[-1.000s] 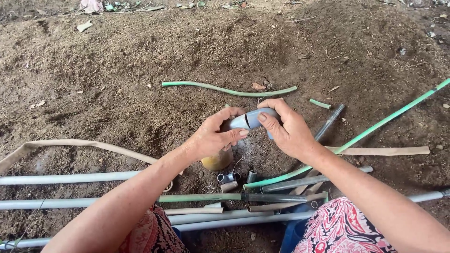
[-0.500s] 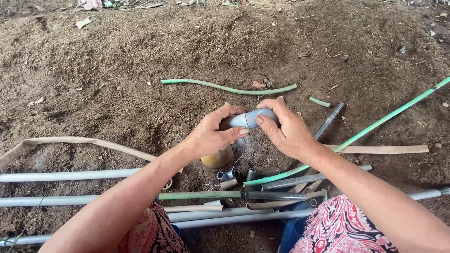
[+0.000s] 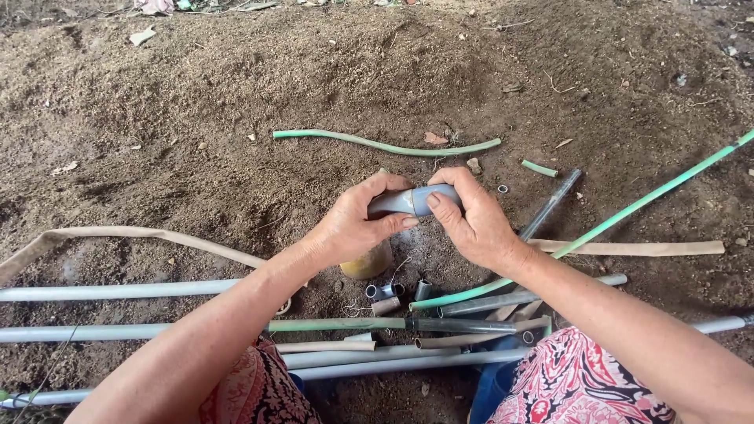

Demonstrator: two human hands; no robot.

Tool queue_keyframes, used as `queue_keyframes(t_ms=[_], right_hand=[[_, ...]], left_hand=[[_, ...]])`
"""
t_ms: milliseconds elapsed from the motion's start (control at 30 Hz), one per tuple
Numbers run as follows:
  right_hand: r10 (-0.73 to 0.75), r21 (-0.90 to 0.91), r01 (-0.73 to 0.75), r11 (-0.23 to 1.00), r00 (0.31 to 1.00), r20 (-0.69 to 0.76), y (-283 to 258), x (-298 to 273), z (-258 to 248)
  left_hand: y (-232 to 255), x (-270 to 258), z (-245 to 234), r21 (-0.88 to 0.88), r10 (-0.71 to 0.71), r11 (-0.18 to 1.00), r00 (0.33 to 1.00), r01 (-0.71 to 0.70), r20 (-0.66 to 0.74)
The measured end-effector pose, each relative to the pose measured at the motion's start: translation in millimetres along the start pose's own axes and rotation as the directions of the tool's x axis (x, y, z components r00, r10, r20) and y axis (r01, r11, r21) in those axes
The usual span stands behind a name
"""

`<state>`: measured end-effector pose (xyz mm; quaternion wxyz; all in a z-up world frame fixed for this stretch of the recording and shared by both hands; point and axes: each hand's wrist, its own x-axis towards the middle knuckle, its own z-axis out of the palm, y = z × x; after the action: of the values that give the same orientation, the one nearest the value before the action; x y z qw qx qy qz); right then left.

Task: The person assembles a plumbing system by connecting various PVC pipes and fittings. They insert a long pipe into a T-junction, attach elbows, and connect a green hose to the assembly.

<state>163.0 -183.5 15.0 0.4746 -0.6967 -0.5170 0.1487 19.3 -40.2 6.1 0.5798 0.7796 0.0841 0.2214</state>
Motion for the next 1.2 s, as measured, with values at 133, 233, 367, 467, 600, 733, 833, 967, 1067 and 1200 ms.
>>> queue_keyframes(t_ms=[133,233,367,467,600,733,833,967,1067,1200], right_hand=[[0.058,0.099,-0.06,0.993,0.998,0.028,7,-1,2],[0.066,0.135,-0.072,0.988,0.997,0.045,11,0,2],[0.091,0.168,-0.102,0.98,0.994,0.068,11,3,1],[0.112,0.193,-0.132,0.972,0.987,0.114,-2,0,-2],[0.21,0.098,-0.241,0.966,0.944,0.253,-19,4,-9],[0.285,0.017,-0.299,0.954,0.922,0.262,-26,9,-16],[0.352,0.185,-0.376,0.908,0.924,0.15,-47,11,-18],[0.288,0.37,-0.302,0.879,0.953,0.095,-29,14,-16],[0.303,0.424,-0.308,0.852,0.95,0.081,-19,17,-14],[0.271,0.402,-0.252,0.88,0.963,0.01,-13,16,-9]], left_hand=[[-3,-1,3,0.112,0.093,0.99,0.995,-0.088,-0.035],[-3,-2,3,0.155,0.131,0.98,0.991,-0.124,-0.036],[0,-5,4,0.133,0.075,0.989,0.996,-0.068,-0.046],[-5,-5,4,0.135,0.045,0.99,0.998,-0.041,-0.033],[-5,-3,1,0.131,0.034,0.991,0.999,-0.03,-0.029],[-11,-4,0,0.1,-0.006,0.995,1.0,0.004,0.017],[-14,-4,2,0.051,0.048,0.997,0.998,-0.05,0.035],[-14,-1,1,0.029,0.041,0.999,0.998,-0.043,0.051],[-17,0,0,0.023,0.052,0.998,0.996,-0.053,0.07],[-15,-1,1,0.031,0.02,0.999,0.995,-0.023,0.094]])
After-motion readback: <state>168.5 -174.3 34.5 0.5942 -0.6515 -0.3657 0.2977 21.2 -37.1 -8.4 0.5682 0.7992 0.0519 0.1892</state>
